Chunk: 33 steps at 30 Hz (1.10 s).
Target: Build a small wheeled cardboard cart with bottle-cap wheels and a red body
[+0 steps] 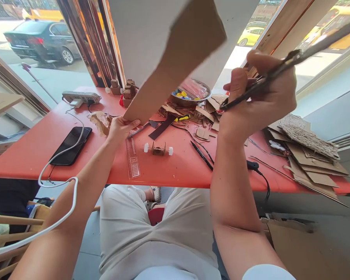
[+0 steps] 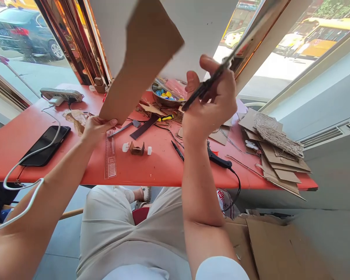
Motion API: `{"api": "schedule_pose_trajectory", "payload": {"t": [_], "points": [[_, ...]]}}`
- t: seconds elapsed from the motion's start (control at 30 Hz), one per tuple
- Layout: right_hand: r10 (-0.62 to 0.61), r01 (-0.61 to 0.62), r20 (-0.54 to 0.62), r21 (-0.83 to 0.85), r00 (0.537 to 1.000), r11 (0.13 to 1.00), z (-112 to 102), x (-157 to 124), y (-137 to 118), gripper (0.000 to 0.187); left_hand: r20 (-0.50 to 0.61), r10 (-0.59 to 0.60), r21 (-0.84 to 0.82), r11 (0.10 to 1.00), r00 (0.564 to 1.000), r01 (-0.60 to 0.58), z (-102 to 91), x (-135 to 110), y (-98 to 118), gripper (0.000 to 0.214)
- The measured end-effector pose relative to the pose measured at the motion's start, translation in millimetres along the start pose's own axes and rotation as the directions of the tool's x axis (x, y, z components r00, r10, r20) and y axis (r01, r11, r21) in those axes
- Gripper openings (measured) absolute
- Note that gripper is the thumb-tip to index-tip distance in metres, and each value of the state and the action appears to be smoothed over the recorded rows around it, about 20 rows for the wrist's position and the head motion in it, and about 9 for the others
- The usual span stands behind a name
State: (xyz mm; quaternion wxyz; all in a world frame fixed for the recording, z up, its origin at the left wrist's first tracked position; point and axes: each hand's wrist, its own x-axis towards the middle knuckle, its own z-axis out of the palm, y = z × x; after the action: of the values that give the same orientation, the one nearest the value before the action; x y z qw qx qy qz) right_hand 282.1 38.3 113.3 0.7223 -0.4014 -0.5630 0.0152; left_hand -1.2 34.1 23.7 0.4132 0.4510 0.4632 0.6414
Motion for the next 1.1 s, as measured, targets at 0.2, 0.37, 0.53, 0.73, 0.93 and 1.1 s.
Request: {"api": "schedule_pose_trajectory", "payload": {"t": [0.2, 0.37, 0.53, 0.73, 0.93, 1.1], "points": [[0.294, -0.407, 0.418, 0.212, 0.859, 0.888, 45.1, -47.4, 10.1, 0.034, 0.034, -0.148, -0.194, 0.969, 0.988, 0.152, 10.0, -5.1, -4.8, 0.038], [0.324, -0.591, 0.723, 0.143, 0.61, 0.794, 73.3, -67.3, 11.2, 0.039, 0.139, -0.15, -0.126, 0.978, 0.979, 0.168, 17.5, -11.5, -6.2, 0.04], [0.247, -0.484, 0.785, 0.075, 0.568, 0.872, 78.2, -41.8, 5.1, 0.04, 0.205, -0.05, -0.036, 0.998, 0.978, 0.058, 12.7, 0.5, 9.3, 0.046], [0.294, -0.487, 0.755, 0.039, 0.586, 0.872, 79.0, -29.2, 16.4, 0.042, 0.224, -0.058, 0.011, 0.998, 0.973, 0.057, 18.9, 37.0, 18.7, 0.032], [0.45, -0.665, 0.744, -0.01, 0.493, 0.747, 64.8, -37.2, 26.8, 0.064, -0.061, -0.15, -0.335, 0.934, 0.987, 0.122, 48.0, 51.4, 9.0, 0.023], [0.294, -0.617, 0.898, -0.033, 0.327, 0.786, 51.6, -40.1, 8.4, 0.068, -0.133, -0.279, -0.538, 0.826, 0.951, 0.167, 58.7, 32.1, 17.8, 0.027]]}}
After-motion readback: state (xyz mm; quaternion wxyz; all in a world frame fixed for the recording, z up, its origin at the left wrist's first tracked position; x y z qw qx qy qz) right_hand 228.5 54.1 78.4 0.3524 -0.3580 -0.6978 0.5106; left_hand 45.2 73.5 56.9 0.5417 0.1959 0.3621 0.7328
